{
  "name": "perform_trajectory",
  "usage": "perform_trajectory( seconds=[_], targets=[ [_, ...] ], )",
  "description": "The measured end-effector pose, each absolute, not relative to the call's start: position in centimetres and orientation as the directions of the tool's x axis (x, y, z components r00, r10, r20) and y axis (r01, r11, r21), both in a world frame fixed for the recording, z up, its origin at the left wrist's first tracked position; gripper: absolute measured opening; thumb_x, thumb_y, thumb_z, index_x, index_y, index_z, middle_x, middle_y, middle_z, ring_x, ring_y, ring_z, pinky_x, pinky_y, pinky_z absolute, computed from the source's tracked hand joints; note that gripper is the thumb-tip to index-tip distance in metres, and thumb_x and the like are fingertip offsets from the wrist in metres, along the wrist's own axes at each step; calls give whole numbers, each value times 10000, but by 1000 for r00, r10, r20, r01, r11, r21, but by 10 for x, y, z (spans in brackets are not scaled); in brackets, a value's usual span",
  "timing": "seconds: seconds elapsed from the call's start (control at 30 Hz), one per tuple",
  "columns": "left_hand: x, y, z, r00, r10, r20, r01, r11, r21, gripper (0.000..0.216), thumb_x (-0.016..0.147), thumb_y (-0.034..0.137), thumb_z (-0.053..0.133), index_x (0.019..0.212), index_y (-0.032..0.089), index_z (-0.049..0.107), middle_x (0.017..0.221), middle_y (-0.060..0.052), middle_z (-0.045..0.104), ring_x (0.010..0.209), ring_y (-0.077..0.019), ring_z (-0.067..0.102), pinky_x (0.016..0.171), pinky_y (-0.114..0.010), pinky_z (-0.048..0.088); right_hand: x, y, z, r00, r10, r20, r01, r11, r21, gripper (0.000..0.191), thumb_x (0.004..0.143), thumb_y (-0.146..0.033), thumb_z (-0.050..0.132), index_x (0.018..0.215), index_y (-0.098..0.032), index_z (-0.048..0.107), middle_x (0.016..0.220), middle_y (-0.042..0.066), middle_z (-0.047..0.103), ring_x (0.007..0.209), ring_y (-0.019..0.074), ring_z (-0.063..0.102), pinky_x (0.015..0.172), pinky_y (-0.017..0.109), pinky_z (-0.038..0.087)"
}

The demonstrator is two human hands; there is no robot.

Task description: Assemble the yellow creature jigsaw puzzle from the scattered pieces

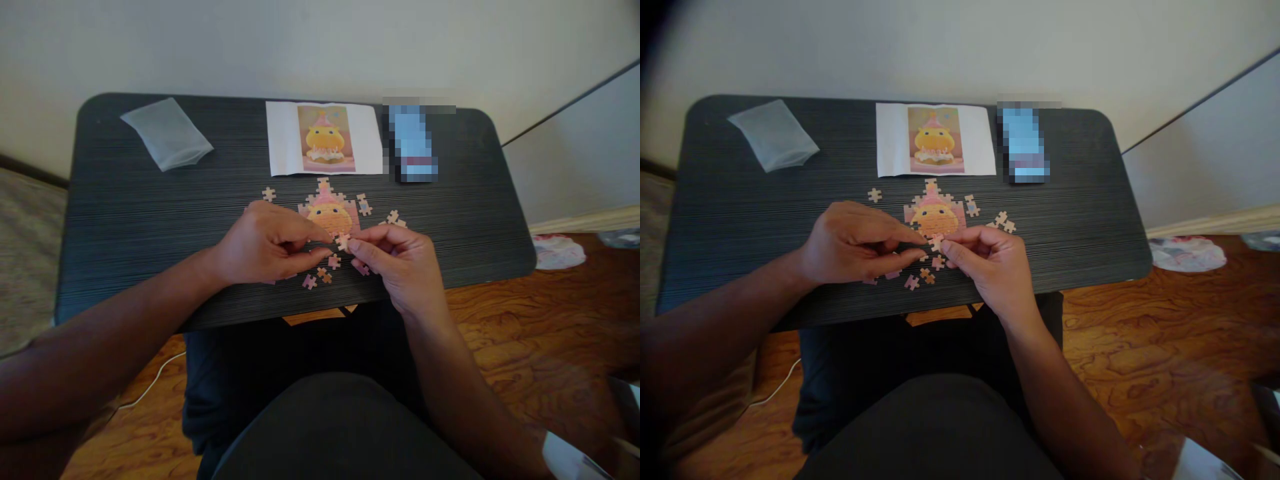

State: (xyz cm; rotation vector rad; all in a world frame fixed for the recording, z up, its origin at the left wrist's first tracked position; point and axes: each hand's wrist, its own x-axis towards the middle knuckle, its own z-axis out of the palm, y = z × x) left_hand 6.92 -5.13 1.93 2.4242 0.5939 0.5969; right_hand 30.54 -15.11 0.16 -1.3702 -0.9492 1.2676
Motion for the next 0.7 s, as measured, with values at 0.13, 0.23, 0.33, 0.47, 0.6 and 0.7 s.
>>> perform_trajectory(
  seconds=[0.13, 0.23, 0.33, 0.47, 0.6, 0.7],
  targets=[
    [69, -54, 20, 791, 543, 282, 297, -744, 599, 166, 1073, 293, 698, 1077, 247, 858, 642, 21, 713, 605, -122, 658, 641, -269, 467, 301, -153, 2, 169, 971, -168, -34, -165, -986, 194, 818, -395, 995, 911, -275, 874, 761, -14, 802, 657, 145, 721, 681, 319, 647],
    [68, -54, 21, 778, 571, 263, 325, -724, 609, 173, 1072, 325, 698, 1036, 258, 853, 648, 25, 715, 618, -129, 667, 648, -280, 475, 298, -153, 3, 176, 971, -164, -18, -164, -986, 185, 825, -397, 989, 900, -276, 870, 741, -16, 794, 654, 152, 725, 693, 333, 661],
    [68, -54, 21, 776, 571, 269, 313, -718, 621, 181, 1071, 309, 691, 1016, 249, 853, 660, 20, 716, 628, -131, 668, 662, -286, 481, 297, -153, 4, 158, 974, -162, -33, -158, -987, 166, 824, -367, 988, 889, -276, 866, 749, -16, 801, 659, 147, 728, 712, 330, 669],
    [70, -54, 20, 790, 567, 233, 329, -712, 620, 210, 1076, 310, 660, 1024, 246, 853, 681, 13, 730, 650, -134, 676, 685, -289, 493, 295, -153, 4, 146, 974, -175, -29, -173, -985, 171, 825, -363, 986, 884, -276, 851, 770, -15, 808, 679, 149, 739, 733, 334, 680],
    [69, -53, 18, 789, 571, 226, 344, -716, 608, 221, 1075, 329, 657, 1007, 248, 851, 694, 5, 748, 653, -137, 682, 671, -289, 488, 295, -154, 4, 146, 973, -181, -28, -179, -983, 206, 814, -376, 992, 901, -275, 836, 809, -12, 821, 702, 155, 753, 745, 339, 688],
    [69, -53, 16, 787, 573, 229, 346, -717, 605, 215, 1075, 320, 667, 1001, 239, 852, 686, 3, 747, 638, -134, 678, 671, -283, 486, 296, -155, 5, 136, 974, -182, -49, -177, -983, 237, 801, -372, 1004, 929, -273, 831, 874, -7, 845, 728, 153, 771, 748, 327, 686]
  ],
)
